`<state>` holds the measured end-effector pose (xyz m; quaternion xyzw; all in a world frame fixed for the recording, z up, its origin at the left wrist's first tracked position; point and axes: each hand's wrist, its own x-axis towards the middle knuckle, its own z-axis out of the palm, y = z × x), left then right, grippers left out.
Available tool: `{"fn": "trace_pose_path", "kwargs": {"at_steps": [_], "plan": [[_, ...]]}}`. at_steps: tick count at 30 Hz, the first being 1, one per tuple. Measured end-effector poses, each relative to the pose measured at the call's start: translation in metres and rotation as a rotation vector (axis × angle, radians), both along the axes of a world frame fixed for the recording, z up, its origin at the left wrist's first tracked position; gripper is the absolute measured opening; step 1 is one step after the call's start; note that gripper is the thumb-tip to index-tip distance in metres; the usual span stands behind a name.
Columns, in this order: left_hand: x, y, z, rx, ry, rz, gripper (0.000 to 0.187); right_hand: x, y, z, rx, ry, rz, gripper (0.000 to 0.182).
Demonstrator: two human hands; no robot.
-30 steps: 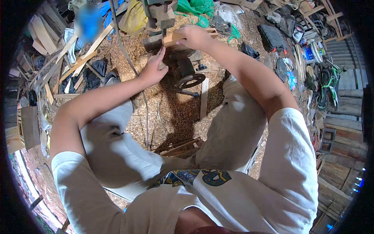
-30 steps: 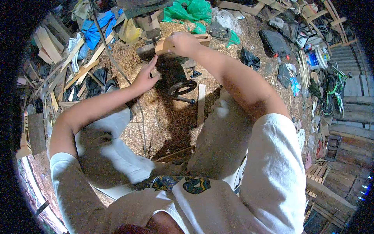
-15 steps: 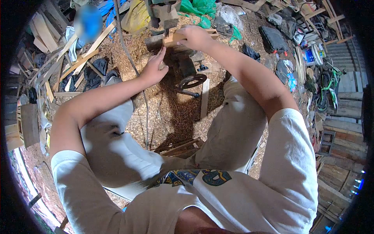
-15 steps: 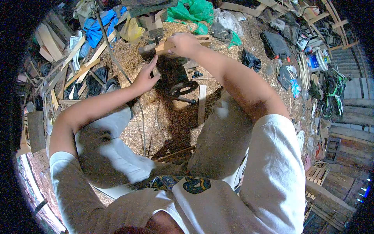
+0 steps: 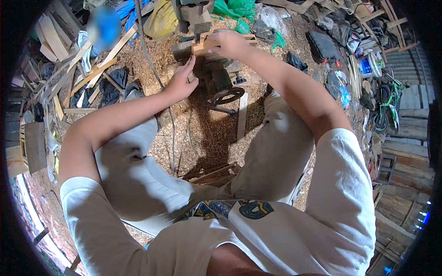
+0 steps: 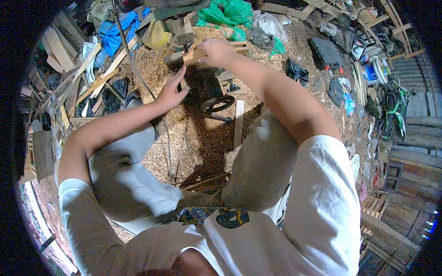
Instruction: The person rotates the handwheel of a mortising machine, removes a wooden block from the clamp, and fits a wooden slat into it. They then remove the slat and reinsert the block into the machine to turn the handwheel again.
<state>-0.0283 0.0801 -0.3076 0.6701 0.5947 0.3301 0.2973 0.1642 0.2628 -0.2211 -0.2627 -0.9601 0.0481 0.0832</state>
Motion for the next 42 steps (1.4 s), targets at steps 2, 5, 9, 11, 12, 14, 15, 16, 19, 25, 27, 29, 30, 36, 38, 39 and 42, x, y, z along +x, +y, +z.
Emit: {"fn": "trace_pose_path", "kwargs": {"at_steps": [2,5,9,11,12,14,15,16,19,25,27,29,30,36,38,39,42], "plan": [[0.0,0.0,-0.002,0.02,0.004,0.008,0.09,-0.001,0.003,-0.003,-0.014,-0.009,-0.004,0.043],[0.001,0.0,0.001,0.006,-0.01,0.008,0.089,0.0,0.008,-0.003,-0.013,0.014,0.008,0.049],[0.001,-0.001,0.008,-0.071,0.012,0.01,0.089,-0.003,0.004,0.016,-0.052,-0.054,-0.016,0.056],[0.002,-0.002,0.006,-0.028,-0.005,0.008,0.088,-0.004,0.008,0.014,-0.059,-0.077,-0.021,0.056],[0.002,-0.001,0.003,-0.028,-0.005,0.007,0.088,-0.004,0.006,0.016,-0.059,-0.077,-0.022,0.056],[0.001,-0.001,-0.002,0.073,0.031,0.011,0.088,-0.004,0.002,0.019,-0.052,-0.105,-0.029,0.055],[0.002,-0.001,0.003,0.073,0.031,0.01,0.088,-0.004,0.001,0.019,-0.052,-0.104,-0.029,0.055],[0.002,-0.002,0.009,-0.015,0.029,0.017,0.087,-0.004,0.001,0.02,-0.055,-0.103,-0.036,0.054],[0.002,-0.002,0.011,0.0,0.083,0.052,0.084,-0.003,-0.001,0.02,-0.06,-0.095,-0.053,0.052],[0.002,0.001,0.029,0.154,0.172,0.096,0.082,-0.001,0.001,0.013,-0.038,-0.068,-0.058,0.05],[0.003,0.0,0.027,0.132,0.169,0.089,0.083,-0.001,0.002,0.012,-0.04,-0.067,-0.059,0.049],[0.003,0.0,0.025,0.109,0.163,0.082,0.084,-0.002,0.003,0.013,-0.078,-0.129,-0.07,0.053],[0.005,-0.001,0.032,0.109,0.164,0.081,0.084,-0.002,0.003,0.013,-0.078,-0.129,-0.07,0.053],[0.002,0.003,0.022,0.058,0.071,0.07,0.087,-0.001,-0.003,0.016,-0.064,-0.142,-0.082,0.052],[0.002,0.003,0.02,0.057,0.068,0.069,0.088,0.0,-0.003,0.013,-0.032,-0.127,-0.063,0.051],[0.002,0.003,0.02,0.057,0.068,0.07,0.088,0.0,-0.002,0.012,-0.031,-0.127,-0.062,0.051],[0.001,0.003,0.02,0.025,0.048,0.058,0.088,-0.001,-0.001,0.009,-0.053,-0.115,-0.079,0.05]]}}
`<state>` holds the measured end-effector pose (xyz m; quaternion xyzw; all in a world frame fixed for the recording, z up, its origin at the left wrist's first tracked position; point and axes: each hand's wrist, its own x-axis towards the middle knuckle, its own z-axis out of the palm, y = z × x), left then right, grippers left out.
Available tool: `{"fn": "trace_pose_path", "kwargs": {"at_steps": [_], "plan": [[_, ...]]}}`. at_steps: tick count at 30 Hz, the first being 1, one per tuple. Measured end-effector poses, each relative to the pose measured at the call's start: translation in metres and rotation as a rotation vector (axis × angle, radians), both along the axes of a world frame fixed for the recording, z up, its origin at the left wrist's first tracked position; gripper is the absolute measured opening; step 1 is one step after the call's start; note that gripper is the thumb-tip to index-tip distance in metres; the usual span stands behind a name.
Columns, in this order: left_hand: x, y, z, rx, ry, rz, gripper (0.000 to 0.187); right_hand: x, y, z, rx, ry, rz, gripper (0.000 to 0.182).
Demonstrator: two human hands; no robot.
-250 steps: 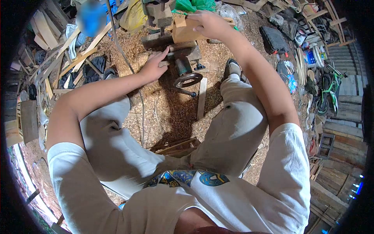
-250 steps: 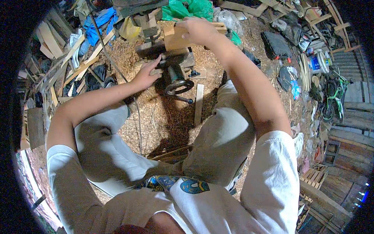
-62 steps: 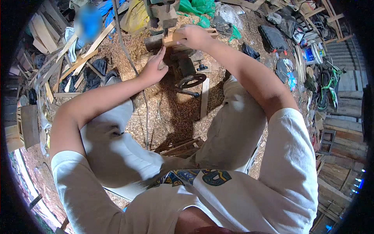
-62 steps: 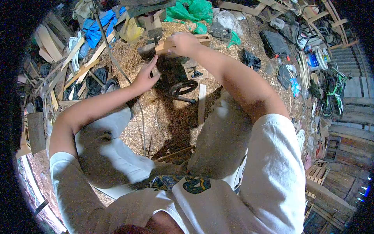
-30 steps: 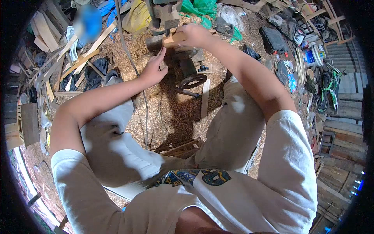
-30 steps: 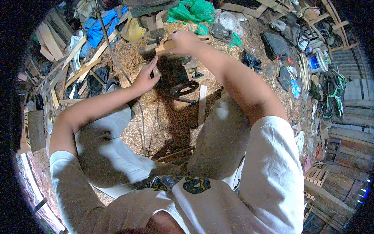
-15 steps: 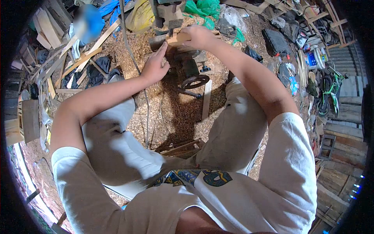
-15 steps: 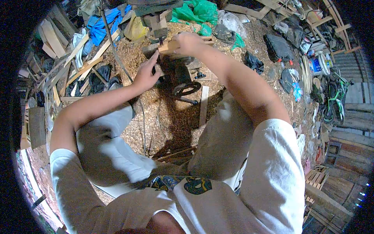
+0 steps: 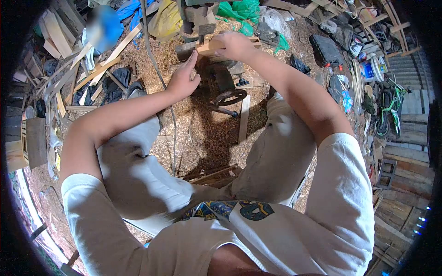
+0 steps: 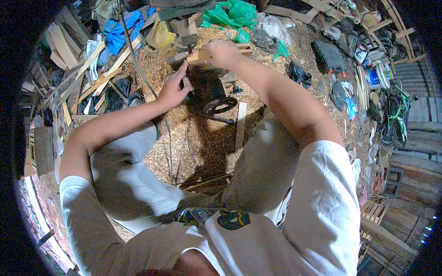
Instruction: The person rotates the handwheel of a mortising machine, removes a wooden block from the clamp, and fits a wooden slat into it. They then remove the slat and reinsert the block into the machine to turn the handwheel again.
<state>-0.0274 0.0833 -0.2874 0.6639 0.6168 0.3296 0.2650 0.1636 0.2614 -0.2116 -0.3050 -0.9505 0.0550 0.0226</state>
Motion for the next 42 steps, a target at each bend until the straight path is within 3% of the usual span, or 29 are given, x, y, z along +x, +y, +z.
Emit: {"fn": "trace_pose_path", "kwargs": {"at_steps": [15,21,26,29,33,39,41,42], "plan": [[-0.005,0.003,-0.006,0.074,0.003,-0.066,0.091,0.001,-0.006,0.001,0.02,0.022,-0.025,0.044],[-0.003,-0.003,0.005,-0.012,-0.085,-0.072,0.093,0.007,-0.007,0.001,-0.004,0.028,0.014,0.055],[-0.01,0.001,0.005,-0.129,0.026,-0.052,0.095,0.028,-0.018,0.011,0.07,0.145,0.018,0.068],[-0.018,0.006,-0.023,0.001,-0.022,-0.04,0.094,0.048,-0.024,0.012,0.213,0.296,0.051,0.064],[-0.016,0.006,-0.017,-0.021,-0.045,-0.041,0.094,0.074,-0.037,0.02,0.205,0.347,0.038,0.061],[-0.016,0.012,-0.023,-0.075,-0.019,-0.013,0.085,0.091,-0.091,0.005,0.003,0.257,-0.21,0.05],[-0.015,0.016,-0.029,-0.041,-0.049,0.002,0.068,0.093,-0.12,0.006,-0.009,0.237,-0.24,0.05],[-0.013,0.016,-0.028,-0.042,-0.055,-0.001,0.068,0.094,-0.129,0.005,-0.021,0.218,-0.266,0.051]]}}
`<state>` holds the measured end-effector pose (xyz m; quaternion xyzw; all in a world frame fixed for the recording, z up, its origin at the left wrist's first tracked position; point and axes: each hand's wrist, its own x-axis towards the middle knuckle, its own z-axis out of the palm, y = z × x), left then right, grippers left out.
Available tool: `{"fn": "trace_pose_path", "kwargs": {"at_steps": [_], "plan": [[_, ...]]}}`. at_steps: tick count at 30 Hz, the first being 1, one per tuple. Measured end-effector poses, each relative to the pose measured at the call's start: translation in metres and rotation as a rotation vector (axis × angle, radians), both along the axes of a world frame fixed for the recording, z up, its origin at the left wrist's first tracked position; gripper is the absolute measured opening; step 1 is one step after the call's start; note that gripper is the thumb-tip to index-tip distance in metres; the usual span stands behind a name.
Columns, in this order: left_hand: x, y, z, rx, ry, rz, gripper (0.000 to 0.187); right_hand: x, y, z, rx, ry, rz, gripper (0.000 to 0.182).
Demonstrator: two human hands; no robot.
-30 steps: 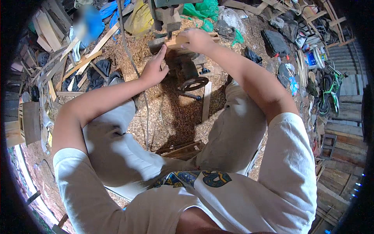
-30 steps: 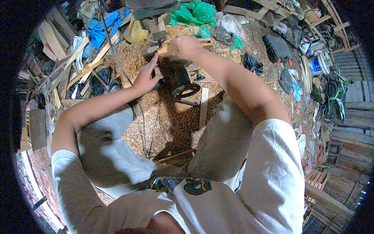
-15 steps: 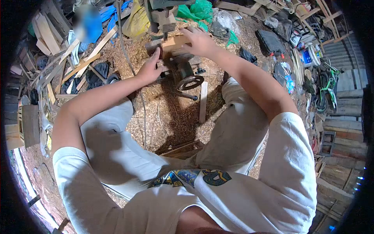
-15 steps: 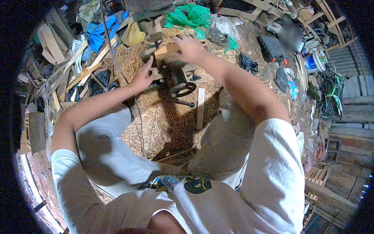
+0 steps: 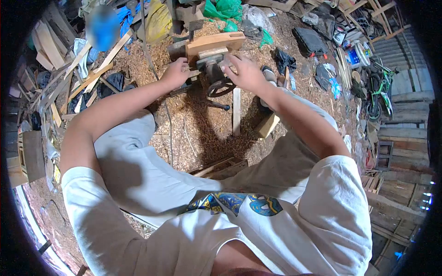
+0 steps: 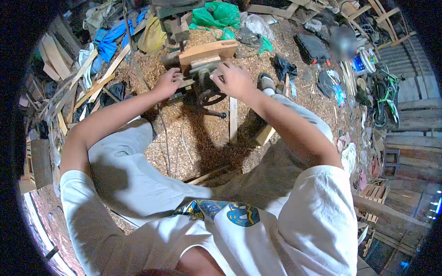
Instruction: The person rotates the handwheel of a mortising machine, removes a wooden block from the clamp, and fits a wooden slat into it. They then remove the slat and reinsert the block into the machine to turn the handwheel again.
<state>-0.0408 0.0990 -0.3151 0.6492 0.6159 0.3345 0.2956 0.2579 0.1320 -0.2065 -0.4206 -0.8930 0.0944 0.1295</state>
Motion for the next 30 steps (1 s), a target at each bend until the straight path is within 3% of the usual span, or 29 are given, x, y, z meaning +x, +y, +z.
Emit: {"fn": "trace_pose_path", "kwargs": {"at_steps": [2,4,8,10,12,14,19,21,26,28,30], "plan": [[0.002,0.002,0.003,-0.211,-0.012,0.058,0.053,0.0,-0.007,-0.009,-0.057,0.037,-0.012,0.055],[0.001,0.005,-0.008,-0.192,0.031,0.041,0.051,-0.003,-0.009,-0.024,-0.176,0.238,-0.137,0.053],[0.008,0.003,0.01,-0.227,0.058,-0.004,0.059,-0.011,0.001,-0.051,-0.281,0.394,-0.216,0.049],[0.008,-0.001,0.015,-0.265,0.075,-0.041,0.064,-0.013,0.011,-0.065,-0.463,0.578,-0.363,0.046],[0.008,-0.006,0.015,-0.194,-0.119,-0.106,0.071,-0.013,0.028,-0.09,-0.465,0.654,-0.363,0.046],[0.003,-0.003,0.013,-0.247,-0.122,-0.145,0.07,-0.008,0.049,-0.109,-0.553,0.727,-0.334,0.045],[0.004,-0.004,0.002,-0.297,-0.257,-0.177,0.073,-0.009,0.072,-0.128,-0.501,0.943,-0.469,0.038],[0.004,-0.003,-0.003,-0.274,-0.102,-0.166,0.076,-0.011,0.075,-0.128,-0.506,0.974,-0.473,0.039],[0.012,-0.008,-0.005,-0.349,-0.232,-0.18,0.08,-0.018,0.061,-0.12,-0.514,1.025,-0.493,0.047],[0.017,-0.011,-0.005,-0.361,-0.292,-0.179,0.081,-0.017,0.056,-0.123,-0.715,1.01,-0.141,0.059],[0.021,-0.012,-0.009,-0.325,-0.313,-0.156,0.083,-0.017,0.058,-0.122,-0.698,0.994,-0.188,0.06]]}}
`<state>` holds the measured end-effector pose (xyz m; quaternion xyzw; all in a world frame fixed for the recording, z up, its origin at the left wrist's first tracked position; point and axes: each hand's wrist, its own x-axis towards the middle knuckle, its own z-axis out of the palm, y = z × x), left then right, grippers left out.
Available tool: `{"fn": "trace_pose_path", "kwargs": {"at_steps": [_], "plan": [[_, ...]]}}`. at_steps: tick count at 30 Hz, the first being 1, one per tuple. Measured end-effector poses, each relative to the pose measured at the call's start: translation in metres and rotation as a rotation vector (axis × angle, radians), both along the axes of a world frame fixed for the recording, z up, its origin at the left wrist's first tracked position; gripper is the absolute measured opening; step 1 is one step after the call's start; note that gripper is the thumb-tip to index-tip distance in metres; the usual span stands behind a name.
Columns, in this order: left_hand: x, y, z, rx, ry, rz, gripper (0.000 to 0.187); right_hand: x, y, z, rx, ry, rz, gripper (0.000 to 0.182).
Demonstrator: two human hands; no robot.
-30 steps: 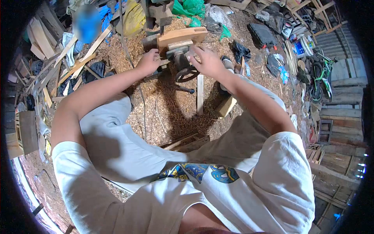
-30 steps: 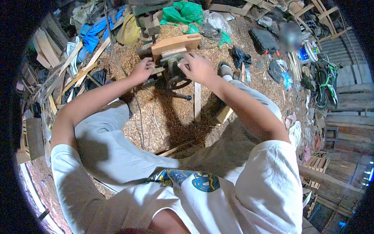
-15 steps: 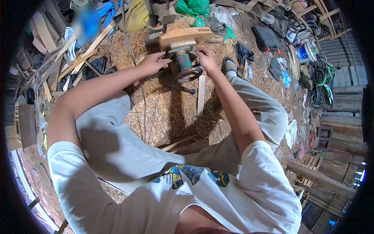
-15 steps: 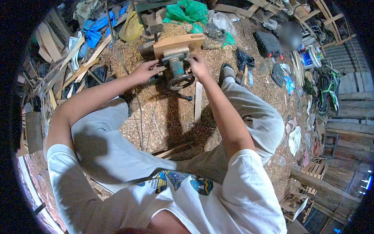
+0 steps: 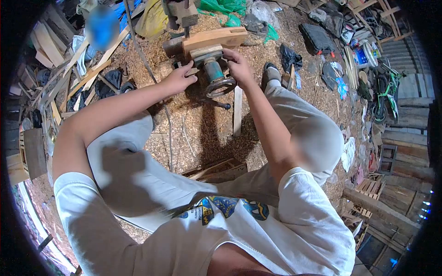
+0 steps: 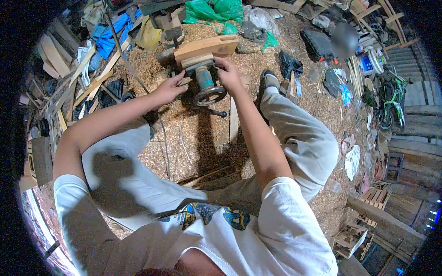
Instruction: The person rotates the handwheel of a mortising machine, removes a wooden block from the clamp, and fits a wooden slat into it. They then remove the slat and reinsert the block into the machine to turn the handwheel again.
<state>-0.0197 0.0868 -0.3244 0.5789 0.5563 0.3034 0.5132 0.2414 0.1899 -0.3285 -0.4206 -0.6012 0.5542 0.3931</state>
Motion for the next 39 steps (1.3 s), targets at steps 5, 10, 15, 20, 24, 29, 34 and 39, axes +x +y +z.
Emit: {"fn": "trace_pose_path", "kwargs": {"at_steps": [5,10,15,20,24,29,34,39], "plan": [[0.004,0.001,0.02,-0.059,0.037,-0.003,0.078,0.001,0.004,-0.008,-0.024,0.008,-0.132,0.057],[0.006,0.004,0.013,0.012,0.08,0.076,0.075,0.005,0.001,-0.016,0.112,-0.018,-0.104,0.051],[0.002,0.009,-0.017,0.034,-0.054,0.058,0.088,0.004,-0.009,0.019,0.392,-0.215,-0.048,0.05],[0.005,0.006,-0.01,0.028,-0.044,0.036,0.092,-0.025,-0.033,0.084,0.683,-0.428,-0.171,0.049],[0.002,0.009,-0.009,0.002,0.023,-0.009,0.096,-0.032,-0.034,0.074,0.919,-0.669,-0.15,0.044],[0.0,0.008,-0.011,0.028,-0.03,-0.006,0.094,-0.029,-0.025,0.075,0.731,-0.864,0.093,0.047],[-0.004,0.009,-0.005,0.035,0.009,-0.019,0.093,-0.024,-0.021,0.078,0.65,-0.847,0.087,0.048],[-0.003,0.008,-0.008,0.016,-0.035,0.004,0.089,-0.021,-0.031,0.103,0.589,-0.728,-0.098,0.036]]}}
